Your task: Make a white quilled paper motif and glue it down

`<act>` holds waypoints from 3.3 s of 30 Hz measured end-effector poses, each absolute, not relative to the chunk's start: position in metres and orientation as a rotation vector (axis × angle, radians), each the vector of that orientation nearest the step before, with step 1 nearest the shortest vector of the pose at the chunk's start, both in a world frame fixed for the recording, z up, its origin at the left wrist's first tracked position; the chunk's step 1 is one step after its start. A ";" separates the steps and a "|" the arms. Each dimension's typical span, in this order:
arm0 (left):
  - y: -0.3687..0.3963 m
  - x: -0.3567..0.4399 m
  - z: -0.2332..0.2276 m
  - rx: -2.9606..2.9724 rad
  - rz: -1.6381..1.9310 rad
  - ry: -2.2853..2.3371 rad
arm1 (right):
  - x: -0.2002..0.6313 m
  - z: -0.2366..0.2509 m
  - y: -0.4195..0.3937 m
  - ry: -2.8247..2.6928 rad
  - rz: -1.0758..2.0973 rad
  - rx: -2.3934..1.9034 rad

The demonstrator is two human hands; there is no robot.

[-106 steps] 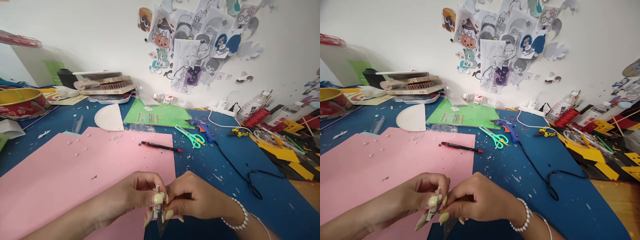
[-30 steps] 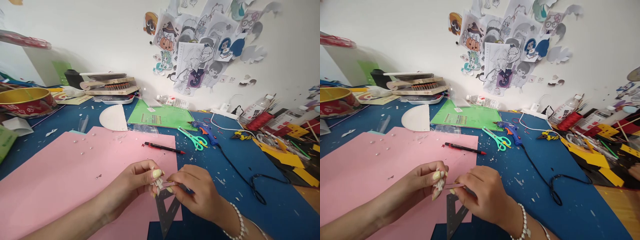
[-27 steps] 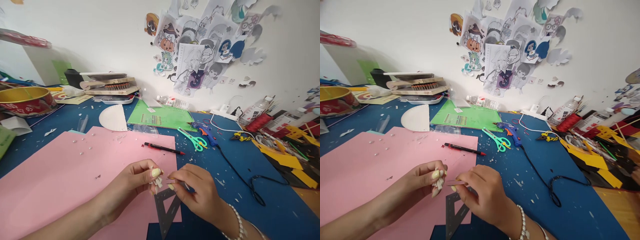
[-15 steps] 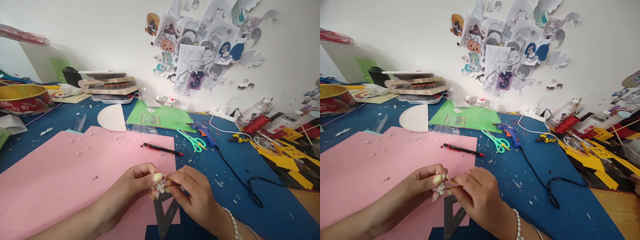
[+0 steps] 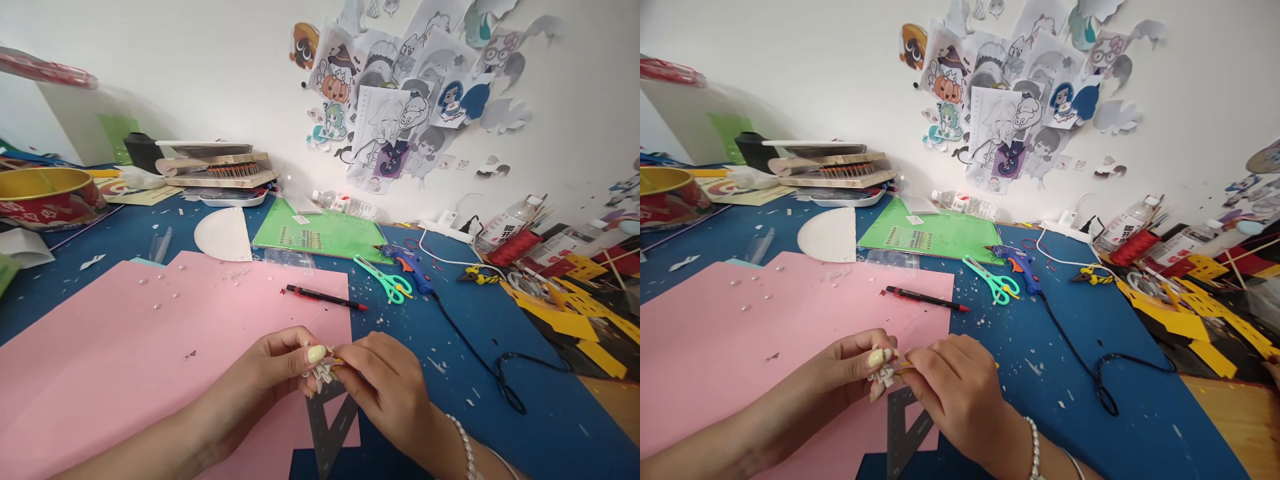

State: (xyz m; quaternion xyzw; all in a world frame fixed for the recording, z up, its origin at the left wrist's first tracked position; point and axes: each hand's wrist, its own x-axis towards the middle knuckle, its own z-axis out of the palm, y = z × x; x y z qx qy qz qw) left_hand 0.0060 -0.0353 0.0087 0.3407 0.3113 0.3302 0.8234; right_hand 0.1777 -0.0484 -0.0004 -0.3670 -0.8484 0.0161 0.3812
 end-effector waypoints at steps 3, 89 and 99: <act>-0.034 0.005 0.007 0.727 0.698 0.668 | 0.178 -0.001 -0.048 -2.166 0.025 -0.934; -0.028 0.005 0.013 0.923 0.381 0.823 | 0.192 0.008 -0.034 -2.514 0.898 -0.716; -0.029 0.003 0.022 0.874 0.556 0.821 | 0.193 0.013 -0.035 -2.394 0.846 -0.975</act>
